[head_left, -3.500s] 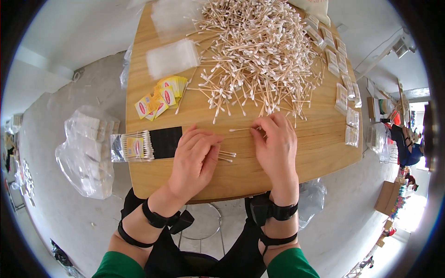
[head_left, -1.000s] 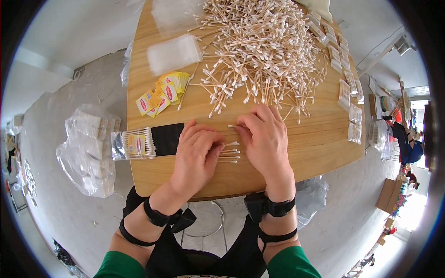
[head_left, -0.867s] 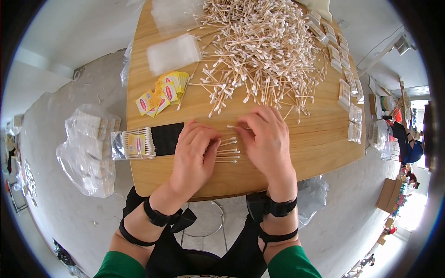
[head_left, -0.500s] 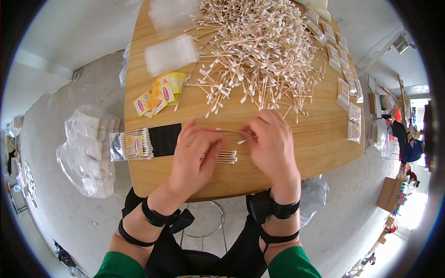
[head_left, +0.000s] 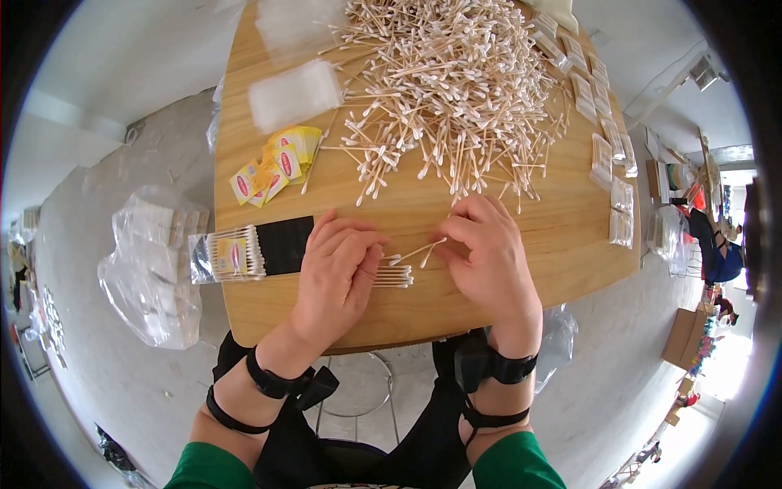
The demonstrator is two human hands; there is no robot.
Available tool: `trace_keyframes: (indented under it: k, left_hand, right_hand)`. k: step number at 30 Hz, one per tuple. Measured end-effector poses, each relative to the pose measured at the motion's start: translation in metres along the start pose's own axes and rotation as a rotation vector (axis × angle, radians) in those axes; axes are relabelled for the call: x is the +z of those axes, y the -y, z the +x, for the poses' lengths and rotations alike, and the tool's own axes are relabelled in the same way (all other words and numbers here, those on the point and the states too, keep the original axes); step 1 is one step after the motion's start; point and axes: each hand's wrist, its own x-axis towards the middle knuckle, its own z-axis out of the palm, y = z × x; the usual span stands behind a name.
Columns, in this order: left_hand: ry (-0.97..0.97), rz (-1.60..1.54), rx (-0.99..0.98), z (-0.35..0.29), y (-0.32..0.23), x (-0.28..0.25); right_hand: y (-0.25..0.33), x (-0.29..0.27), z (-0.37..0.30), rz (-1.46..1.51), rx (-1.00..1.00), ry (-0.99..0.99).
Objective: Sorting cotton swabs into bundles and placing them into small plastic bags with labels.
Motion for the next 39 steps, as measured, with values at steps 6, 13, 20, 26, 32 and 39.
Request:
trace_keyframes:
  k: [6, 13, 20, 26, 32, 39]
  left_hand:
    - [0.001, 0.006, 0.015, 0.000, 0.002, 0.002]
    - [0.049, 0.005, 0.032, -0.001, 0.001, -0.001]
    - [-0.066, -0.135, -0.043, -0.004, 0.000, -0.004]
    - [-0.086, -0.336, -0.265, -0.010, -0.002, -0.009]
    - [-0.070, -0.307, -0.176, -0.007, -0.001, -0.008]
    - [0.032, -0.136, 0.000, -0.004, 0.000, -0.005]
  right_hand:
    - [-0.013, -0.017, -0.007, -0.022, 0.096, -0.035]
    - [-0.011, -0.013, -0.003, 0.011, 0.114, -0.040]
    - [0.010, 0.019, 0.006, -0.027, -0.067, -0.035]
    - [0.026, 0.034, 0.006, 0.069, -0.072, -0.044]
    - [0.011, 0.014, 0.005, -0.052, 0.081, -0.043]
    - [0.015, 0.017, 0.005, 0.116, 0.056, 0.024]
